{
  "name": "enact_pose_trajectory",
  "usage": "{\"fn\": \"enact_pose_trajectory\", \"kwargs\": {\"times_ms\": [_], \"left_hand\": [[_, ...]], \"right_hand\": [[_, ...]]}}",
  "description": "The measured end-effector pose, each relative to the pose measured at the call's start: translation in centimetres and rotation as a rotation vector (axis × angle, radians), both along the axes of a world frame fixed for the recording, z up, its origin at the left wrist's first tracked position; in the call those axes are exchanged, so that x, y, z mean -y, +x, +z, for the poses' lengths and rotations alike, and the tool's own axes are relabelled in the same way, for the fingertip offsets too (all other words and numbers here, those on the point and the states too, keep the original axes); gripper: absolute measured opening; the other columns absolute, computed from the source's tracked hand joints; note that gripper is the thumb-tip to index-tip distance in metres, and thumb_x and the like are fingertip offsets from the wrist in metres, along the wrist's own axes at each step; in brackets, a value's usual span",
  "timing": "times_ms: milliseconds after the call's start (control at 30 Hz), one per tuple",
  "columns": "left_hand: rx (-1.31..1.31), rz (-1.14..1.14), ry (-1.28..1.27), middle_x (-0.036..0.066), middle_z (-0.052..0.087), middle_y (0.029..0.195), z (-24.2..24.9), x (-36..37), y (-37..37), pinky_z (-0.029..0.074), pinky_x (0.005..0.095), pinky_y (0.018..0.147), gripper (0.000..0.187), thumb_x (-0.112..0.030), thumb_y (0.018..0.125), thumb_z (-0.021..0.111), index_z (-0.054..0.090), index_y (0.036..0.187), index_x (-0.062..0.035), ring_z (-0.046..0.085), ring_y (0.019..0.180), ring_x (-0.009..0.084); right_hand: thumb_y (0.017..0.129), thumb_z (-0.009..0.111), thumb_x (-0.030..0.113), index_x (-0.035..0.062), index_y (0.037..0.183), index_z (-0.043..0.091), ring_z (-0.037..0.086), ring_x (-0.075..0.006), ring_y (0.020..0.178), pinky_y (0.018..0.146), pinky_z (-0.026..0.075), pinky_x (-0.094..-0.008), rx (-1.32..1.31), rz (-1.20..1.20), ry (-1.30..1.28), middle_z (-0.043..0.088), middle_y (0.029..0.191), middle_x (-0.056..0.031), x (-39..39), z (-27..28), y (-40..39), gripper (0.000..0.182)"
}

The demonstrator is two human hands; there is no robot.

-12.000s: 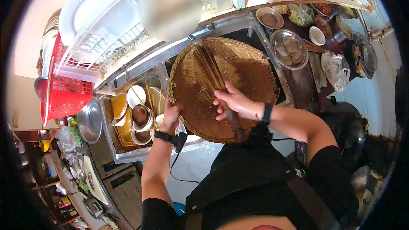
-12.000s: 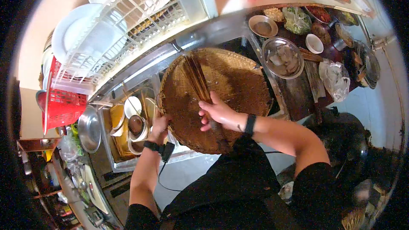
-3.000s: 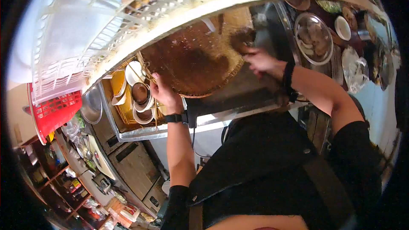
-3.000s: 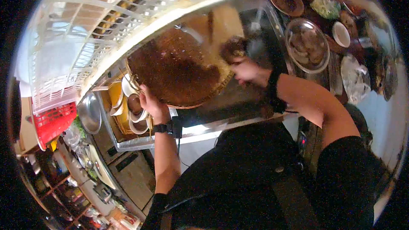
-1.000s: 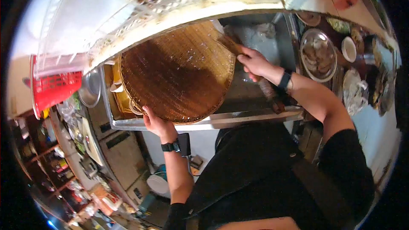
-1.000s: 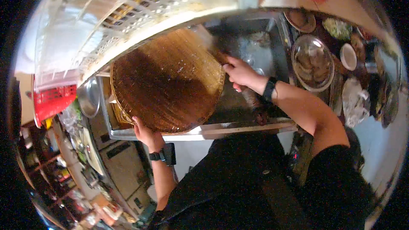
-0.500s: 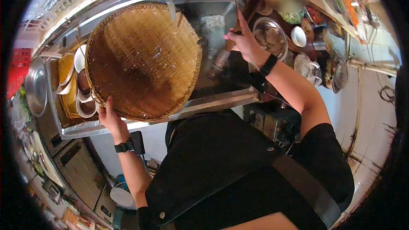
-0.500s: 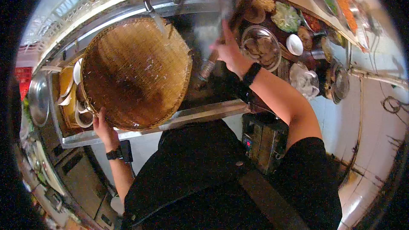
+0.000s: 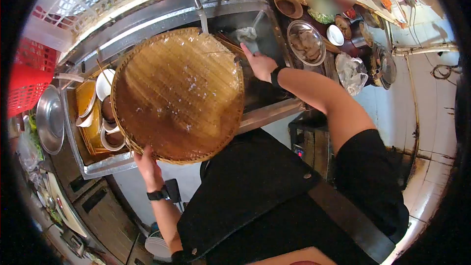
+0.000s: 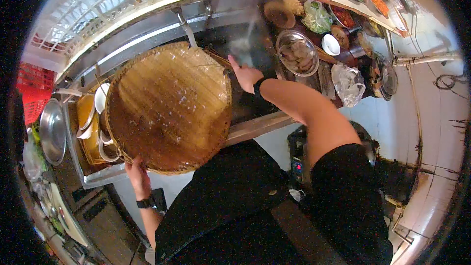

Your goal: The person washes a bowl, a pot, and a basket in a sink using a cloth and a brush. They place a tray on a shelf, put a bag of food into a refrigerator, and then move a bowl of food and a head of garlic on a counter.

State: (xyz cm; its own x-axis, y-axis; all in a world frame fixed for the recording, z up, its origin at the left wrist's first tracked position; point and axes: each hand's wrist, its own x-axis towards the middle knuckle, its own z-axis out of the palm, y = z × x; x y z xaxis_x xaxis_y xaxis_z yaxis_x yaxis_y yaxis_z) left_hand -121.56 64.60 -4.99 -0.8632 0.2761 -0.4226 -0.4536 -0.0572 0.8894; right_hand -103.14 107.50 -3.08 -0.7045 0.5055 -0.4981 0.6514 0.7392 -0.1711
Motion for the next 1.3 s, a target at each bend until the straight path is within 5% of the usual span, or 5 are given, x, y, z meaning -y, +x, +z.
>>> {"fn": "enact_pose_trajectory", "kwargs": {"times_ms": [200,533,733,1033,1300], "left_hand": [[-0.069,0.063,-0.014,0.008,0.061,0.112,0.1,1.8,0.3,0.046,0.0296,0.083,0.043,0.003,0.08,0.057,0.05,0.122,0.0017,0.058,0.095,0.018],[-0.444,0.135,-0.252,0.011,0.061,0.114,-1.6,1.7,-0.1,0.045,0.0325,0.089,0.042,-0.001,0.083,0.058,0.049,0.123,0.0033,0.057,0.1,0.0198],[-0.585,0.232,-0.53,0.011,0.061,0.103,0.2,-0.2,1.7,0.045,0.0317,0.086,0.035,-0.005,0.081,0.06,0.05,0.114,0.0024,0.056,0.093,0.018],[-0.549,0.416,-0.488,0.013,0.061,0.102,3.1,-3.3,3.4,0.049,0.0311,0.081,0.04,-0.003,0.077,0.062,0.052,0.115,0.0066,0.058,0.09,0.0185],[-0.44,0.269,-0.448,0.017,0.057,0.115,1.4,-5.7,4.8,0.043,0.0357,0.094,0.051,-0.001,0.073,0.06,0.043,0.121,0.0011,0.055,0.108,0.0275]], "right_hand": [[0.093,0.049,0.043,0.0233,0.122,0.059,0.056,-0.0344,0.092,0.071,0.047,-0.047,-0.282,0.532,0.641,0.054,0.097,-0.0133,-4.9,0.0,-4.6,0.037],[0.091,0.045,0.013,0.0342,0.142,0.037,0.052,-0.0321,0.105,0.079,0.051,-0.0437,-0.064,0.553,0.691,0.045,0.119,-0.0141,-4.5,0.2,-10.0,0.056],[0.087,0.044,0.004,0.0278,0.147,0.027,0.064,-0.0363,0.089,0.072,0.055,-0.0431,-0.018,0.468,0.249,0.042,0.126,-0.0233,-4.1,-0.6,-10.1,0.067],[0.097,0.045,0.029,0.0338,0.146,0.025,0.064,-0.0353,0.08,0.06,0.053,-0.0431,-0.03,0.625,0.208,0.057,0.112,-0.0223,-9.0,1.0,-5.3,0.054],[0.081,0.052,0.004,0.0333,0.142,0.036,0.061,-0.032,0.072,0.058,0.053,-0.0435,-0.458,1.283,0.231,0.051,0.084,-0.014,-0.7,8.2,-9.5,0.07]]}}
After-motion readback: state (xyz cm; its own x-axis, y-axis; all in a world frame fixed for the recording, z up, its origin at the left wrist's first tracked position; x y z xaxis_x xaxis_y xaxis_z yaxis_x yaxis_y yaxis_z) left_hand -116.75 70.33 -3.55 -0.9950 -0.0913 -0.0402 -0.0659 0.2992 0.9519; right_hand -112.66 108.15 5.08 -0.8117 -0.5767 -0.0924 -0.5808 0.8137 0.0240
